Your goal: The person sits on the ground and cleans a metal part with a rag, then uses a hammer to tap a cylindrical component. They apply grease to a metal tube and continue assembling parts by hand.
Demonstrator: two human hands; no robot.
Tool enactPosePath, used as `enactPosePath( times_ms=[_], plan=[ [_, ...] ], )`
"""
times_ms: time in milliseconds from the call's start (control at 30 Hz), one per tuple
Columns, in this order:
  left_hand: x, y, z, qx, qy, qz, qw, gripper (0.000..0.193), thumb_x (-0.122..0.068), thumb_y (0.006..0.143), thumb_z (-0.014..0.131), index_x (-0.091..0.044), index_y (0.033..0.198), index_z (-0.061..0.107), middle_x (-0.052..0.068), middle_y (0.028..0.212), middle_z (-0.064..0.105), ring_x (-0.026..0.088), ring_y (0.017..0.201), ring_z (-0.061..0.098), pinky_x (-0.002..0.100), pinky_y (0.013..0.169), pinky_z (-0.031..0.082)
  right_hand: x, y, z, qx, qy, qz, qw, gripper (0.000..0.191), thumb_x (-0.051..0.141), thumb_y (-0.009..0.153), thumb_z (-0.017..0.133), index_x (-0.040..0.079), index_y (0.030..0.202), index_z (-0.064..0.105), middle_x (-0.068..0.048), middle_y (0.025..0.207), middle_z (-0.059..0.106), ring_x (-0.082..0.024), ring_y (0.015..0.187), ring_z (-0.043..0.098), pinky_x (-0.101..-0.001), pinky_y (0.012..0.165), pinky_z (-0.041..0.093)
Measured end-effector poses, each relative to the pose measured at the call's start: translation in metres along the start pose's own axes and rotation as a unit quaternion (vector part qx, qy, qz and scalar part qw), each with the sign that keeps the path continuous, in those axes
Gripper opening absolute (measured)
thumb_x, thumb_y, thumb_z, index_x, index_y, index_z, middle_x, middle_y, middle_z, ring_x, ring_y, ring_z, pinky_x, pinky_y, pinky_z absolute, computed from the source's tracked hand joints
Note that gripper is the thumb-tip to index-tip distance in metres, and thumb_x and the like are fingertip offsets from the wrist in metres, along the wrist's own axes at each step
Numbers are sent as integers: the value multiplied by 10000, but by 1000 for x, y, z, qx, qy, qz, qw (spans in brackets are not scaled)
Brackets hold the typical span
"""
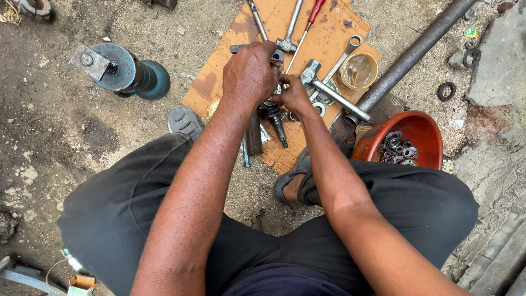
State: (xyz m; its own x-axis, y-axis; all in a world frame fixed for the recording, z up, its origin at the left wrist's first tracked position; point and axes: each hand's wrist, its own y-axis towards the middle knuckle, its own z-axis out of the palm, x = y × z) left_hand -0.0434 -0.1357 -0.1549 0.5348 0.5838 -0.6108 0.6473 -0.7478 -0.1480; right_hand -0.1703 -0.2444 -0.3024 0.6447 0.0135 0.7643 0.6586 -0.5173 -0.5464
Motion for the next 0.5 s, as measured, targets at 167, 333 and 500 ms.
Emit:
enactPosePath(
  times_ms=[167,333,500],
  plan=[
    [1,-1,-2,0,-4,1,1000,306,-247,867,794,-125,1141,732,109,1057,744,306,988,723,487,846,571,-12,7,-12,37,282,127,950,463,-144,903,560,-53,1355,591,-125,977,607,-222,698,709,-293,650,680],
    [3,-1,1,1,2,4,1000,327,-206,854,782,-128,1167,727,104,1074,743,303,1000,726,478,850,577,-7,4,-8,27,270,191,943,481,-96,944,513,-10,1416,482,-122,976,664,-240,761,770,-313,730,650],
    [5,3,5,-15,12,2,1000,312,-234,856,802,-130,1142,736,102,1084,740,299,979,725,476,829,580,13,6,-15,49,336,139,930,435,-93,957,503,-79,1391,515,-209,983,709,-270,734,762,-316,654,678]
  ],
)
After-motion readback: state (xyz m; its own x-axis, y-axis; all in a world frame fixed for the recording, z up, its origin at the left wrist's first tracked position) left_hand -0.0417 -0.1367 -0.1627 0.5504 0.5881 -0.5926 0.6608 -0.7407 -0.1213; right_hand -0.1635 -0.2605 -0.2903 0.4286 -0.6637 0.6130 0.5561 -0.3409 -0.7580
